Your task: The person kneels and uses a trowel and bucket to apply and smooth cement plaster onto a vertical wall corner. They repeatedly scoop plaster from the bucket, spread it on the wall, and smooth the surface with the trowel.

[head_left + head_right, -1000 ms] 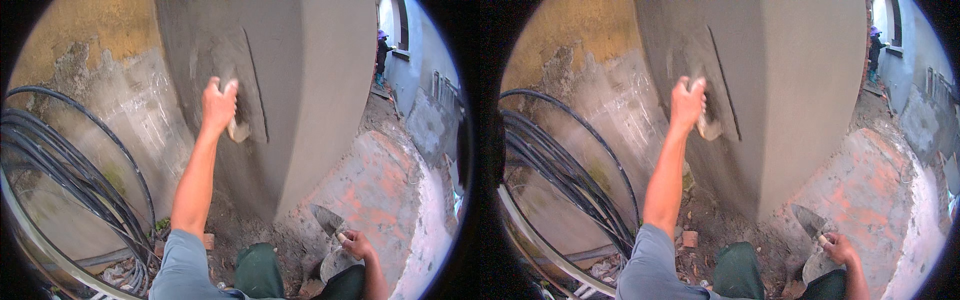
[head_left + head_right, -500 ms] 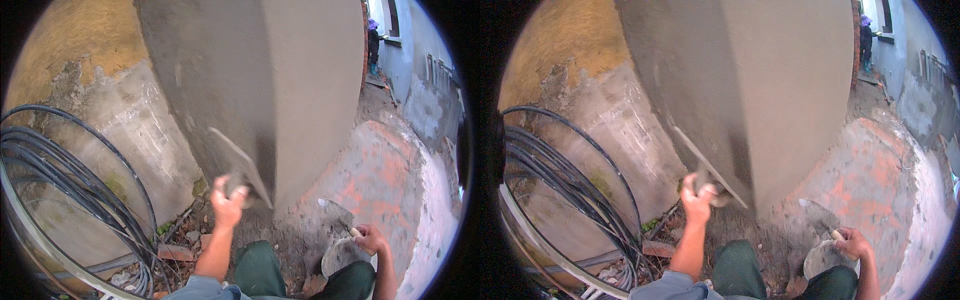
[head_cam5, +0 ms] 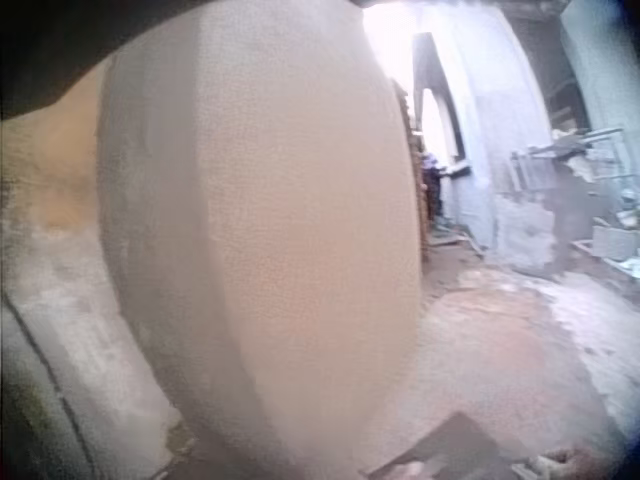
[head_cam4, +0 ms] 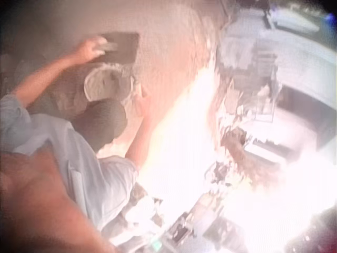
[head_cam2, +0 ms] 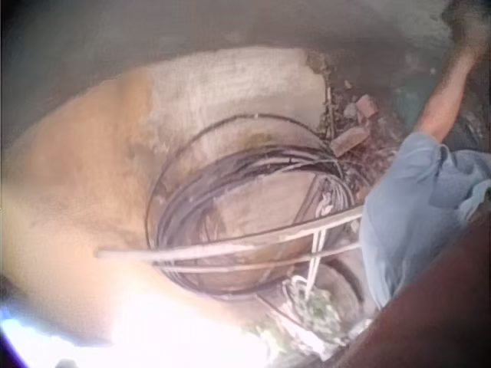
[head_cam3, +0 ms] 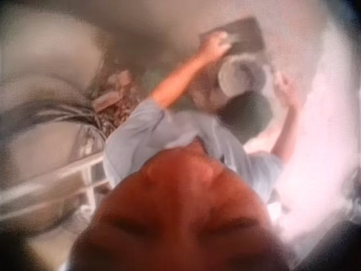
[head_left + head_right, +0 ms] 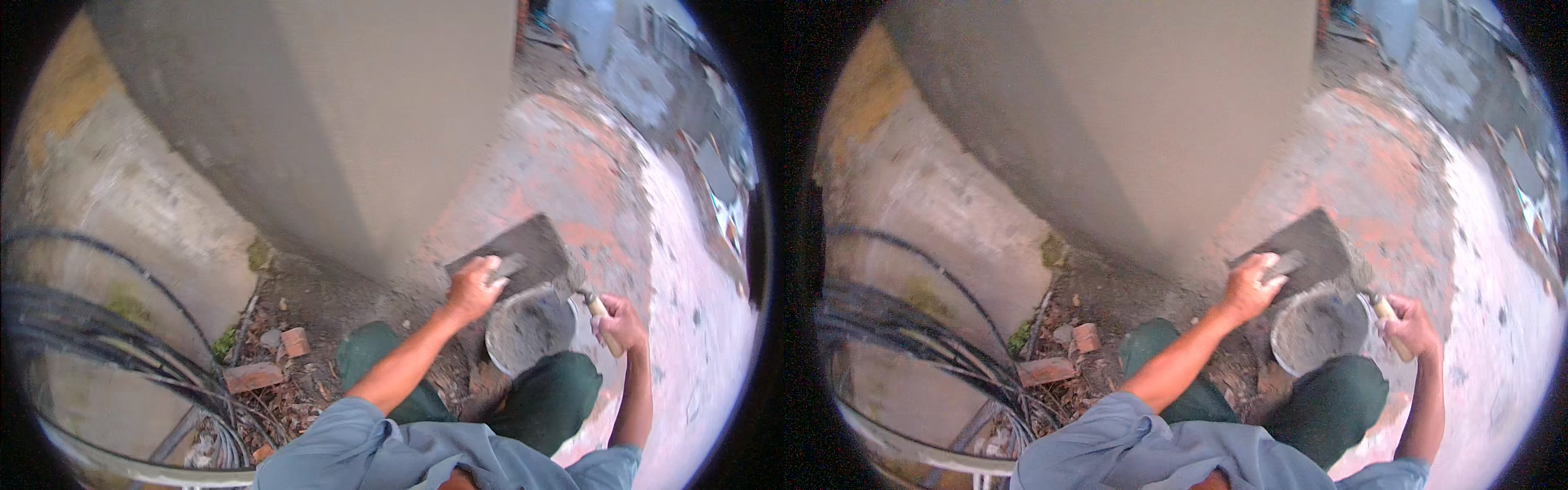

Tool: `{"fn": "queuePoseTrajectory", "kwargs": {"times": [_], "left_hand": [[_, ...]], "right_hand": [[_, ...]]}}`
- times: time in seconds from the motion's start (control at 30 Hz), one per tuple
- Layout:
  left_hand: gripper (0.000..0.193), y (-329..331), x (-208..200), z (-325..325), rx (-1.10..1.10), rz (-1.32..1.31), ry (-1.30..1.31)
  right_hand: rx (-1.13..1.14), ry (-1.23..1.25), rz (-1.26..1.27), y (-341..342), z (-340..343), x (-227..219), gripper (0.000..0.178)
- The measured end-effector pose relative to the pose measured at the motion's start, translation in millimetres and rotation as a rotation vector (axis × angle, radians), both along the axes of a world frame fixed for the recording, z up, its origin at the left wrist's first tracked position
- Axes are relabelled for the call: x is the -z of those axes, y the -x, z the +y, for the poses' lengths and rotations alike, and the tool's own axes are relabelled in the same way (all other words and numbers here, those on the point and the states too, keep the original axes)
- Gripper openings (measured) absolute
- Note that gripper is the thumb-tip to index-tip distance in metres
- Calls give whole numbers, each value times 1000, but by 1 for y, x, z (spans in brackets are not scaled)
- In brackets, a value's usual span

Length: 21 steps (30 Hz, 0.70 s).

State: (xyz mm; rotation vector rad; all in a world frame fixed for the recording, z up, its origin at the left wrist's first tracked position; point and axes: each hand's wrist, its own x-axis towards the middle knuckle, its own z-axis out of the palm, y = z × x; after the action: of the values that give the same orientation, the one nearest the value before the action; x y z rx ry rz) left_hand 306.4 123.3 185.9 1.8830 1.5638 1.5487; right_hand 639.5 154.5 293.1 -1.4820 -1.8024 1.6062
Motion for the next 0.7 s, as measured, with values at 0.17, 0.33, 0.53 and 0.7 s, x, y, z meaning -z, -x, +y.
{"fn": "queuePoseTrajectory", "kwargs": {"times": [0.17, 0.33, 0.53, 0.7], "left_hand": [[37, -4, 36, -3, -124, -11, 340], [25, 23, 39, -5, 64, -611, 614], [46, 47, 58, -8, 398, -1286, 534], [56, 34, 68, 0, 332, -1456, 681]], "right_hand": [[149, 12, 53, -46, -15, 9, 22], [-297, -356, -613, -52, -24, 51, 22], [-37, -136, -521, -44, -17, 59, 20], [153, -56, -208, -31, -24, 42, 27]]}}
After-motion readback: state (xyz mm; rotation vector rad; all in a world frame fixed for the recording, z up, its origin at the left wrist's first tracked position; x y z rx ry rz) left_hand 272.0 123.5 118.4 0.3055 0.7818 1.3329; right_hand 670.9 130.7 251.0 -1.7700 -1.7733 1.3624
